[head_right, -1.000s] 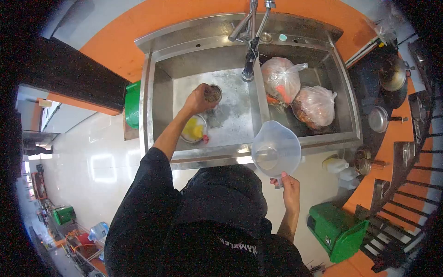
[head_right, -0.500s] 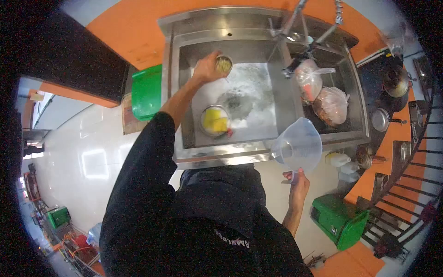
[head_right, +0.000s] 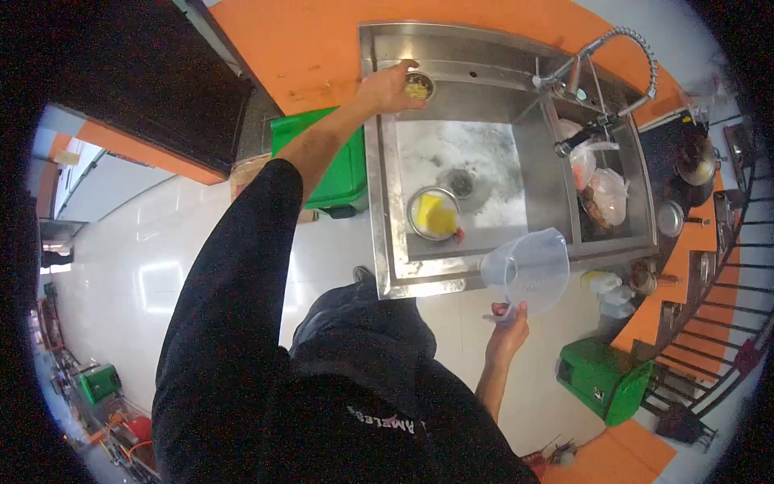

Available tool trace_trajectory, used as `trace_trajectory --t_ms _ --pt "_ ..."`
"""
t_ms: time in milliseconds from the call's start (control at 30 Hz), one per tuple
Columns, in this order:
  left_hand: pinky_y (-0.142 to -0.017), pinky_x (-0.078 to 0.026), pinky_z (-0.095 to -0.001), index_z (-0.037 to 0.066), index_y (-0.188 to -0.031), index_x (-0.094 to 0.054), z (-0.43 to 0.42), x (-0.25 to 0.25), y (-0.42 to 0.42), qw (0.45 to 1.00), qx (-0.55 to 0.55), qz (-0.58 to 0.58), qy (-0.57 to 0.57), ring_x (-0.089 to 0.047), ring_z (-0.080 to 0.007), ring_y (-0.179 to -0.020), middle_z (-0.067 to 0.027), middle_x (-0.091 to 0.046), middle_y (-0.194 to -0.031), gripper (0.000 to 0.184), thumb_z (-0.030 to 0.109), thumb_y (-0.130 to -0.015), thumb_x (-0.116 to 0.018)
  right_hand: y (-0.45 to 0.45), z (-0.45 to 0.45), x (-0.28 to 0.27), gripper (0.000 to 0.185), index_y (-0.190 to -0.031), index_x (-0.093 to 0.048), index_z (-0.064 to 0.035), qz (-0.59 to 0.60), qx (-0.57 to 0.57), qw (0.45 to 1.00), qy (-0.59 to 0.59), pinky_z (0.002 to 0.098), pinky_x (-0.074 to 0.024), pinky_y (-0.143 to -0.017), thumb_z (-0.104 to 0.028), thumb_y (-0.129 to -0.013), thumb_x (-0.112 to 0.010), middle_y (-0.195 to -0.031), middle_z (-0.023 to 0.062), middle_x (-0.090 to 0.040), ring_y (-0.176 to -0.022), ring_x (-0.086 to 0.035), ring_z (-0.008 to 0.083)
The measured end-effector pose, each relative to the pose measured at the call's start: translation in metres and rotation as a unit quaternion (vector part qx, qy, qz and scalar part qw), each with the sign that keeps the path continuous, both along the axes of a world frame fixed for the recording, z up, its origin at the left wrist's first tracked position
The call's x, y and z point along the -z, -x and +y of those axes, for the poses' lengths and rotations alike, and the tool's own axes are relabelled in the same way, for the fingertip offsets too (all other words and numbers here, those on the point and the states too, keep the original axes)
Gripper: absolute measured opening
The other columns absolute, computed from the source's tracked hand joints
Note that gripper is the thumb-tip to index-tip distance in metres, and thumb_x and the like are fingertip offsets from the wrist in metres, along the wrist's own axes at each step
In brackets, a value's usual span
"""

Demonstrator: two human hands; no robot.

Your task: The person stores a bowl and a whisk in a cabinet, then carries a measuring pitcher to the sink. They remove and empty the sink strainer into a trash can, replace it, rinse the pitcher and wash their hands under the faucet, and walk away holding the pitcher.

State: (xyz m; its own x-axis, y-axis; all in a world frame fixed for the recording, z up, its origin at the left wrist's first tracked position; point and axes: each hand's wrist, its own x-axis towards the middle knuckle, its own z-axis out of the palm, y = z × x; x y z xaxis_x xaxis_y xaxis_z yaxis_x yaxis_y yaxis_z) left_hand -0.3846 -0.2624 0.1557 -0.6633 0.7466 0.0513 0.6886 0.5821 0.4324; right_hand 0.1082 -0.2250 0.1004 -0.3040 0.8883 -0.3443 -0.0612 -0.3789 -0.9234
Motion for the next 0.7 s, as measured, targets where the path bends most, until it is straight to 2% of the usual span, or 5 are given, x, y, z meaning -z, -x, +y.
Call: trace_trajectory --t_ms 100,200,467,700 --pt "-0.09 -0.048 -0.0447 0.01 -0.136 -0.038 -0.004 -0.013 0.001 1.0 0.01 0.005 -0.014 -0.06 -0.036 -0.107 -0.0202 -0.061 -0.116 0.088 0.048 -0.066 -0.076 0.003 -0.008 0.0 0.041 -0.077 -0.052 -0.0011 0.012 0.0 1.0 -0.014 0.0376 -0.0464 -0.083 -0.036 -0.098 -0.044 -0.07 0.0079 -0.053 -0.073 -0.055 0.0217" --pt "-0.09 -0.048 -0.0445 0.009 -0.136 -0.038 -0.004 -0.012 -0.008 1.0 0.024 0.002 -0.016 -0.06 -0.0361 -0.106 -0.0202 -0.062 -0.115 0.088 0.047 -0.066 -0.076 0.0 -0.012 0.002 0.041 -0.081 -0.054 0.0004 0.018 0.01 0.999 -0.035 0.0367 -0.0445 -0.08 -0.035 -0.099 -0.043 -0.072 0.0079 -0.054 -0.075 -0.054 0.0201" --pt "-0.095 -0.045 -0.0451 0.011 -0.137 -0.035 0.022 -0.029 -0.011 0.998 0.043 -0.026 -0.026 -0.058 -0.0353 -0.11 -0.0181 -0.062 -0.115 0.093 0.05 -0.064 -0.078 0.006 -0.028 0.001 0.041 -0.08 -0.054 0.0005 0.023 0.046 0.999 -0.007 0.0378 -0.0452 -0.079 -0.035 -0.099 -0.043 -0.072 0.0088 -0.055 -0.073 -0.055 0.0203" --pt "-0.097 -0.042 -0.0468 0.011 -0.136 -0.035 0.042 -0.015 -0.011 0.995 0.064 -0.039 -0.059 -0.057 -0.0356 -0.111 -0.0181 -0.062 -0.115 0.092 0.045 -0.063 -0.08 0.003 -0.028 0.016 0.039 -0.079 -0.054 0.0011 0.028 0.088 0.994 -0.057 0.0353 -0.0453 -0.074 -0.032 -0.098 -0.044 -0.068 0.0091 -0.055 -0.069 -0.055 0.0207"
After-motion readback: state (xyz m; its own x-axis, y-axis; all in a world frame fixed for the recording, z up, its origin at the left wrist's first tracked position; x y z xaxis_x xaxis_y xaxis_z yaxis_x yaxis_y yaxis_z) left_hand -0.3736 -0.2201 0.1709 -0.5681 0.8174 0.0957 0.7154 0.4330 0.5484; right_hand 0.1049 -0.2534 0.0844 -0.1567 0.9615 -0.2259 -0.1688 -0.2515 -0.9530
